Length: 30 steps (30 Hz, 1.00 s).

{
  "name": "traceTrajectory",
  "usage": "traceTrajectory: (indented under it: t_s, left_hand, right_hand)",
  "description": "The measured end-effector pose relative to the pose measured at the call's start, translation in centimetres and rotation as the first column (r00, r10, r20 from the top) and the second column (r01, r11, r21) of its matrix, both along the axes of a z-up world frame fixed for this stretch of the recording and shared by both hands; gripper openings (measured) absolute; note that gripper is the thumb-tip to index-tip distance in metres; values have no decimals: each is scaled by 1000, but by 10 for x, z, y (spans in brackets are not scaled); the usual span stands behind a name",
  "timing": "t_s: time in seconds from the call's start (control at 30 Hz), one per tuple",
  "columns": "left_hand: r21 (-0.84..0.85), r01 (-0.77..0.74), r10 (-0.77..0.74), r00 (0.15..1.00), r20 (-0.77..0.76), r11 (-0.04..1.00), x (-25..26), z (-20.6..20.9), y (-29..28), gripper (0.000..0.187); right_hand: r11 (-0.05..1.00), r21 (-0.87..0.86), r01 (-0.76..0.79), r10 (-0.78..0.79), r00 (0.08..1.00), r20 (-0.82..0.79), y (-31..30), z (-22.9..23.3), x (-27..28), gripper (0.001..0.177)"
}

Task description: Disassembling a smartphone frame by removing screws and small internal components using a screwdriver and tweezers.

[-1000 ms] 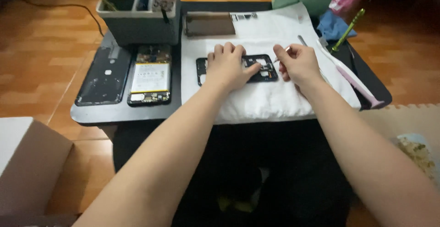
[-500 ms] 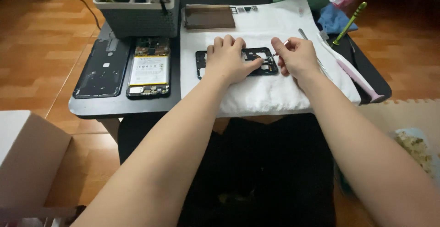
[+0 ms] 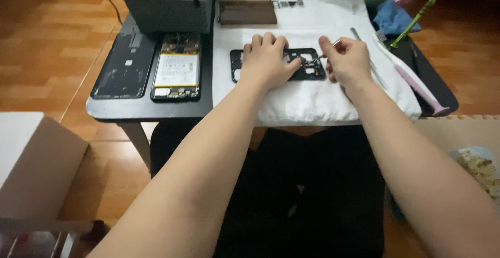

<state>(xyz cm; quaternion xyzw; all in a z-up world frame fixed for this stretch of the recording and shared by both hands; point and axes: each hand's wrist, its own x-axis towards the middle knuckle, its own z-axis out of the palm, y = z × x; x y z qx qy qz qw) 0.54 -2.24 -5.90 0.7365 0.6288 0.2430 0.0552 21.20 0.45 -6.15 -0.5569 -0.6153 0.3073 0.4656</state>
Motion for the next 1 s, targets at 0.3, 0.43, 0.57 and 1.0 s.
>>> traceTrajectory:
  t_s: [0.3, 0.43, 0.57, 1.0]
  left_hand:
    - [120, -15, 4, 996, 88, 993, -1, -3, 0, 41]
    - [152, -21, 11, 998, 62, 988, 0, -2, -4, 40]
    - [142, -17, 8, 998, 67, 990, 0, 6, -12, 40]
    - [162, -13, 2, 998, 67, 987, 0, 11, -20, 39]
  right_hand:
    - [997, 71, 5, -9, 999, 54, -14, 9, -8, 46]
    - [998, 68, -8, 5, 999, 48, -18, 10, -8, 48]
    - [990, 101, -94, 92, 996, 23, -27, 16, -9, 46]
    - [990, 107, -86, 79, 994, 72, -24, 13, -7, 40]
